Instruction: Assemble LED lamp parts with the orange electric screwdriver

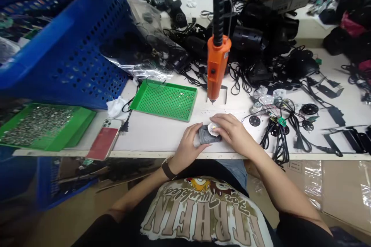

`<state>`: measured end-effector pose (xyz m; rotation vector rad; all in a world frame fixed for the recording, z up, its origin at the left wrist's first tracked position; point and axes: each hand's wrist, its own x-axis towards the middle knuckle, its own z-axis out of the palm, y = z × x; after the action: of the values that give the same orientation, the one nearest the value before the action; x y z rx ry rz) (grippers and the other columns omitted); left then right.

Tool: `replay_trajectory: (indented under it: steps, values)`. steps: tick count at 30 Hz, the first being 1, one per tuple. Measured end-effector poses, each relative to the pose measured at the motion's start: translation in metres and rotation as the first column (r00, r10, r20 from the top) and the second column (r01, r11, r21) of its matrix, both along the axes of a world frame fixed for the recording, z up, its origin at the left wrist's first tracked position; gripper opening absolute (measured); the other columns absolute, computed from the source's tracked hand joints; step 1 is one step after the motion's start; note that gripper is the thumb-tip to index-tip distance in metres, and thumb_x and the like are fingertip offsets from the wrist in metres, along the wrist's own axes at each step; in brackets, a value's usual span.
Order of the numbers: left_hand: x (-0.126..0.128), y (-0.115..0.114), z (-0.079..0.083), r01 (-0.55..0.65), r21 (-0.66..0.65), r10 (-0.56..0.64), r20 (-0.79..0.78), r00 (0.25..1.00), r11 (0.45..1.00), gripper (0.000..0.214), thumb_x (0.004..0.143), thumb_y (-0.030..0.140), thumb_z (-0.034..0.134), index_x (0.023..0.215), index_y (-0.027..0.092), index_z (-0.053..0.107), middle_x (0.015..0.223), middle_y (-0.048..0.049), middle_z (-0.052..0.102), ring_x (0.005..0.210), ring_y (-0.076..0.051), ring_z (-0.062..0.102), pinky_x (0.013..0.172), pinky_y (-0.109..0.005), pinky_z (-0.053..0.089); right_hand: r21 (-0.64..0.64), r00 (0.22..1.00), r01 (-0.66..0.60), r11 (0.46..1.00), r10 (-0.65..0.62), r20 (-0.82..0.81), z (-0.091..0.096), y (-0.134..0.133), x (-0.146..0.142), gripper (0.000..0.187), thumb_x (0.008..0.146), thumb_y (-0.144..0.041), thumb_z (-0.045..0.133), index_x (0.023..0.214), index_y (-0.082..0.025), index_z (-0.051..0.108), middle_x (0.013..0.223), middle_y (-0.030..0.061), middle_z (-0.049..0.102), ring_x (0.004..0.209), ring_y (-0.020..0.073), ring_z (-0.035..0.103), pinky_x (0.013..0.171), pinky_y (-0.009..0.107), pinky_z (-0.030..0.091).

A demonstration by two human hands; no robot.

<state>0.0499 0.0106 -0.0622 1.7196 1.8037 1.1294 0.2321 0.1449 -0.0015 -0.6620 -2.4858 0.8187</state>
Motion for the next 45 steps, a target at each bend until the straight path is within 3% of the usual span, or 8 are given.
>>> replay_trajectory:
  steps: [13, 20, 24, 28, 32, 35, 39, 45]
  values:
    - [-0.004, 0.010, 0.001, -0.041, -0.022, 0.041, -0.011, 0.999, 0.999, 0.066, 0.080, 0.016, 0.083, 0.137, 0.024, 0.049, 0.132, -0.0104, 0.061, 0.126, -0.027, 0.058, 0.110, -0.047, 0.051, 0.005, 0.972, 0.234, 0.972, -0.234, -0.039, -0.039, -0.031, -0.025, 0.030, 0.101, -0.039, 0.054, 0.118, -0.020, 0.070, 0.112, 0.0113, 0.078, 0.098, 0.0271, 0.067, 0.088, 0.047, 0.058]
    - [0.009, 0.007, 0.014, -0.033, -0.083, 0.022, -0.130, 0.991, 0.996, 0.065, 0.089, 0.022, 0.074, 0.146, 0.024, 0.043, 0.137, -0.0140, 0.050, 0.132, -0.031, 0.050, 0.115, -0.055, 0.046, 0.095, 0.917, 0.391, 0.915, -0.396, 0.040, -0.033, -0.048, -0.017, 0.044, 0.099, -0.042, 0.057, 0.139, -0.025, 0.059, 0.149, 0.0121, 0.060, 0.124, 0.0344, 0.054, 0.103, 0.057, 0.048]
    - [0.009, 0.006, 0.026, 0.015, -0.034, -0.022, -0.208, 0.978, 0.999, 0.065, 0.092, 0.033, 0.072, 0.148, 0.026, 0.041, 0.146, -0.0167, 0.046, 0.140, -0.035, 0.044, 0.116, -0.061, 0.042, 0.129, 0.868, 0.492, 0.861, -0.496, -0.003, -0.025, -0.044, 0.018, 0.033, 0.102, -0.035, 0.053, 0.131, -0.024, 0.060, 0.131, 0.0103, 0.070, 0.118, 0.0293, 0.058, 0.102, 0.049, 0.046]
    - [0.009, 0.006, 0.036, 0.042, 0.037, -0.031, -0.252, 0.967, 0.998, 0.062, 0.094, 0.031, 0.070, 0.149, 0.026, 0.041, 0.148, -0.0173, 0.047, 0.142, -0.036, 0.042, 0.117, -0.063, 0.039, 0.327, 0.695, 0.623, 0.711, -0.695, 0.187, -0.027, -0.028, 0.065, 0.024, 0.101, -0.030, 0.049, 0.107, -0.020, 0.070, 0.099, 0.0105, 0.078, 0.096, 0.0301, 0.061, 0.085, 0.047, 0.043]
    - [0.014, 0.008, 0.040, 0.088, 0.116, -0.056, -0.256, 0.965, 0.989, 0.059, 0.094, 0.025, 0.070, 0.146, 0.027, 0.044, 0.147, -0.0164, 0.050, 0.143, -0.035, 0.043, 0.117, -0.061, 0.041, 0.448, 0.560, 0.636, 0.628, -0.775, 0.292, -0.032, -0.013, 0.098, 0.026, 0.099, -0.031, 0.052, 0.106, -0.019, 0.074, 0.108, 0.0113, 0.080, 0.093, 0.0327, 0.059, 0.081, 0.047, 0.040]
    - [0.019, 0.011, 0.046, 0.156, 0.170, -0.113, -0.236, 0.965, 0.973, 0.054, 0.094, 0.020, 0.069, 0.143, 0.026, 0.048, 0.140, -0.0143, 0.056, 0.139, -0.032, 0.049, 0.116, -0.056, 0.046, 0.396, 0.581, 0.700, 0.595, -0.796, 0.169, -0.031, -0.005, 0.122, 0.027, 0.099, -0.031, 0.051, 0.111, -0.021, 0.073, 0.119, 0.0085, 0.079, 0.099, 0.0310, 0.062, 0.087, 0.047, 0.044]
    - [0.033, 0.023, 0.060, 0.370, 0.138, -0.353, -0.129, 0.926, 0.919, 0.037, 0.098, 0.018, 0.062, 0.134, 0.025, 0.056, 0.128, -0.0097, 0.066, 0.125, -0.024, 0.063, 0.109, -0.044, 0.055, 0.296, 0.449, 0.841, 0.452, -0.890, 0.082, -0.034, 0.010, 0.166, 0.031, 0.096, -0.028, 0.047, 0.109, -0.020, 0.074, 0.104, 0.0122, 0.079, 0.096, 0.0300, 0.064, 0.087, 0.045, 0.048]
    - [0.084, 0.071, 0.057, 0.590, -0.101, -0.598, -0.183, 0.780, 0.801, 0.031, 0.105, 0.020, 0.046, 0.133, 0.019, 0.058, 0.128, -0.0116, 0.069, 0.123, -0.024, 0.066, 0.109, -0.045, 0.056, 0.235, 0.525, 0.794, 0.560, -0.828, 0.200, -0.051, 0.032, 0.201, 0.025, 0.089, -0.029, 0.055, 0.097, -0.020, 0.077, 0.098, 0.0106, 0.077, 0.093, 0.0296, 0.064, 0.087, 0.044, 0.049]
